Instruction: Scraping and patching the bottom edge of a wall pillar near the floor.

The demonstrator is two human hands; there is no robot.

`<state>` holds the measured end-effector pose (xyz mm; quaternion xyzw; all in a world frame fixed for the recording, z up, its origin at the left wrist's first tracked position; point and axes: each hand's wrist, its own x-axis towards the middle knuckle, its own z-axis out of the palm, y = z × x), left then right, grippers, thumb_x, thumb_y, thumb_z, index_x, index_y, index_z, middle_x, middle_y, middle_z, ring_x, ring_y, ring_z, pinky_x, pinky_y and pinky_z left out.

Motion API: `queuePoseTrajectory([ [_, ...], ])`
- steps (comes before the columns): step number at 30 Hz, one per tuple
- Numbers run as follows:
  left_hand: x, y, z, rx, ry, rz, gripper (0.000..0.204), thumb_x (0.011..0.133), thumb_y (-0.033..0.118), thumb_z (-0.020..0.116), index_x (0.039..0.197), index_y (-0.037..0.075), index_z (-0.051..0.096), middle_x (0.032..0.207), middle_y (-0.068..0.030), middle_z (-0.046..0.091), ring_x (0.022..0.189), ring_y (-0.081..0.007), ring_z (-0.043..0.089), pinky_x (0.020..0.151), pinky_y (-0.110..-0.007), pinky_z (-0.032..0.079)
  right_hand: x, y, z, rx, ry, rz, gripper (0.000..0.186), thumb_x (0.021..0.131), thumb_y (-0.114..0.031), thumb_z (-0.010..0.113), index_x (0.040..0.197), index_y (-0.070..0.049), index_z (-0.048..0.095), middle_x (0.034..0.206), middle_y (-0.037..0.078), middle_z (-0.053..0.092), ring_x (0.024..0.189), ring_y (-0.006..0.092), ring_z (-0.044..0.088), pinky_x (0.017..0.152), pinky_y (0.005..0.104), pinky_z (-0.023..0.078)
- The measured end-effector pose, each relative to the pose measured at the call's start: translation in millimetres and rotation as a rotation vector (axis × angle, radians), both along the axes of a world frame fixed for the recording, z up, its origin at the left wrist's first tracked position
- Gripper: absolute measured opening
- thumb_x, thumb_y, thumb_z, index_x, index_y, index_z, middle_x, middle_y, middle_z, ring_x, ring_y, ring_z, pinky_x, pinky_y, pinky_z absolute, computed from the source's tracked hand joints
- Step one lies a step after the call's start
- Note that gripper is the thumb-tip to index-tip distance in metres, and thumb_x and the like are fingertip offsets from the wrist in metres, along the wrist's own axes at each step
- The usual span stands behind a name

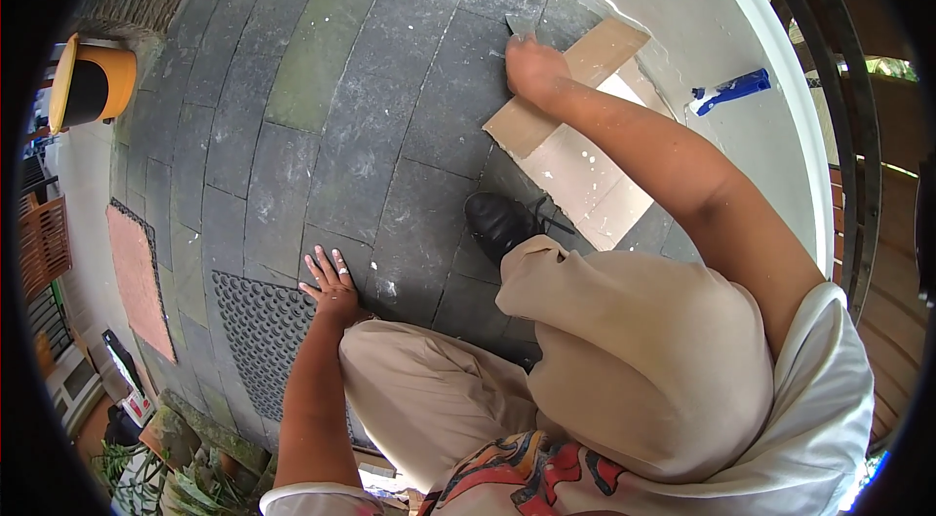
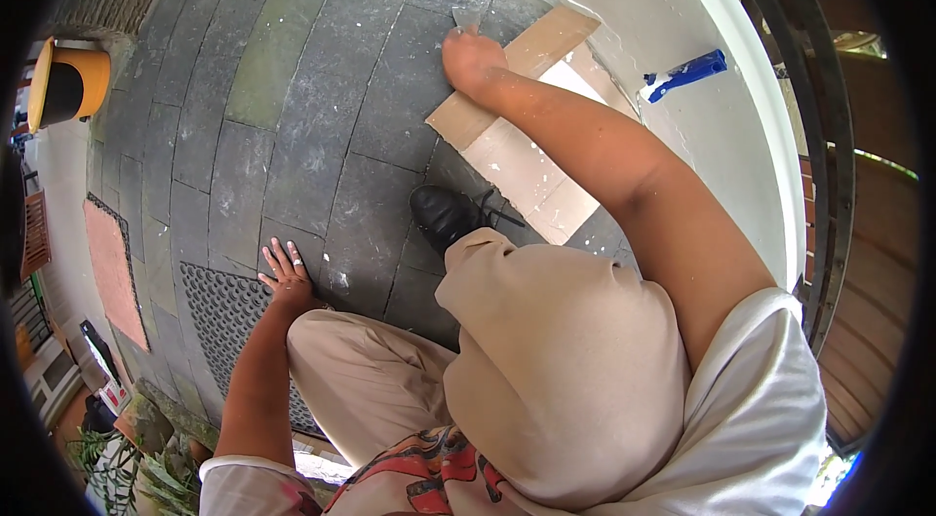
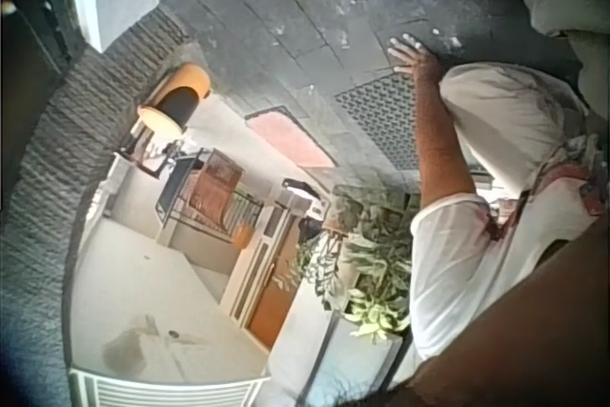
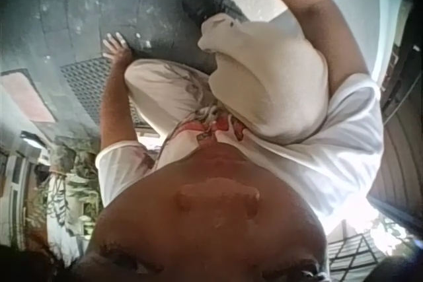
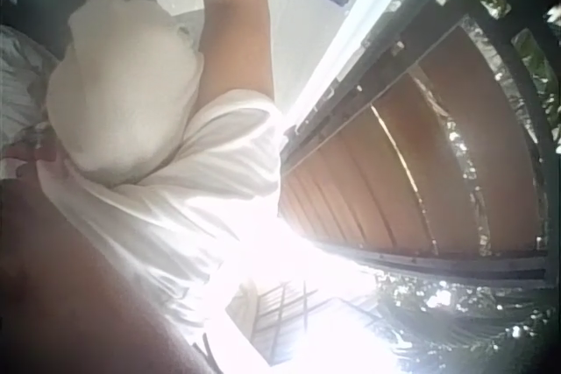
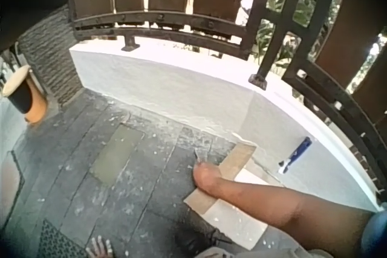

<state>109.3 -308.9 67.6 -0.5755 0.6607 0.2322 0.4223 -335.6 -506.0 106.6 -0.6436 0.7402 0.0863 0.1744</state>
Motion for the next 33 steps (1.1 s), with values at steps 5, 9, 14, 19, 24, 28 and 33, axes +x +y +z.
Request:
queuePoseTrajectory([
  [5, 8.8, 5.6, -6.6, -0.044, 0.02, -0.027, 0.157, 0.051, 0.057, 0.09, 0.153, -0.005, -0.013, 0.157, -0.0319, -0.024, 0.144, -0.0548, -0.018, 0.102, -0.081, 0.016, -10.0, -15.5, -6.8, -0.029, 0.037, 0.064, 0.029, 0.092, -0.01, 0.05, 0.116, 0.003, 0.061, 0.123, 0.027, 0.06, 0.105, 0.0401, 0.066, 0.088, 0.0472, 0.055],
  [9, 0.2, -0.1, -5.0, -0.008, 0.012, -0.027, 0.158, 0.05, 0.058, 0.09, 0.153, -0.005, -0.012, 0.156, -0.0326, -0.023, 0.144, -0.0553, -0.017, 0.102, -0.081, 0.015, -43.6, -51.5, -7.4, -0.035, 0.069, 0.066, 0.028, 0.092, -0.008, 0.05, 0.116, 0.001, 0.061, 0.12, 0.026, 0.061, 0.105, 0.0399, 0.066, 0.089, 0.0476, 0.055],
  [14, 9.0, 5.9, -7.3, -0.026, 0.026, -0.013, 0.158, 0.05, 0.058, 0.09, 0.153, -0.004, -0.012, 0.157, -0.0316, -0.023, 0.144, -0.0545, -0.018, 0.102, -0.081, 0.014, -24.9, -43.9, -3.4, -0.014, 0.086, 0.13, 0.029, 0.092, -0.008, 0.05, 0.117, 0.001, 0.059, 0.119, 0.026, 0.063, 0.108, 0.0403, 0.065, 0.091, 0.0485, 0.054],
  [19, 0.4, -2.4, 2.2, 0.014, 0.031, 0.017, 0.154, 0.053, 0.054, 0.09, 0.154, -0.002, -0.011, 0.157, -0.0314, -0.024, 0.144, -0.0548, -0.018, 0.102, -0.081, 0.011, -15.0, -29.2, -15.6, -0.048, 0.051, 0.112, 0.03, 0.09, -0.009, 0.053, 0.118, 0.0, 0.059, 0.116, 0.024, 0.064, 0.11, 0.0412, 0.064, 0.092, 0.0484, 0.053],
  [24, 2.7, -0.7, 1.7, 0.037, 0.041, 0.031, 0.15, 0.056, 0.051, 0.09, 0.154, -0.001, -0.011, 0.156, -0.0314, -0.025, 0.144, -0.055, -0.019, 0.102, -0.081, 0.01, -21.9, -77.8, 7.5, 0.048, 0.063, 0.108, 0.027, 0.088, -0.009, 0.054, 0.111, 0.002, 0.065, 0.115, 0.024, 0.067, 0.109, 0.0383, 0.065, 0.09, 0.047, 0.054],
  [28, 4.7, 1.0, 2.2, 0.017, 0.03, 0.022, 0.152, 0.054, 0.052, 0.09, 0.154, -0.001, -0.011, 0.157, -0.0319, -0.024, 0.144, -0.0547, -0.019, 0.103, -0.081, 0.01, -2.3, -48.6, 11.5, 0.067, 0.067, 0.122, 0.028, 0.087, -0.009, 0.055, 0.112, 0.001, 0.065, 0.115, 0.024, 0.067, 0.108, 0.0393, 0.065, 0.089, 0.0471, 0.054],
  [33, 7.2, 2.6, -6.7, -0.005, 0.027, 0.01, 0.155, 0.052, 0.054, 0.09, 0.154, -0.002, -0.012, 0.156, -0.0322, -0.023, 0.144, -0.0545, -0.018, 0.103, -0.081, 0.01, -9.7, -47.0, 9.6, 0.008, 0.095, 0.317, 0.023, 0.088, -0.009, 0.054, 0.106, 0.001, 0.065, 0.108, 0.022, 0.068, 0.103, 0.0399, 0.066, 0.087, 0.048, 0.055],
])
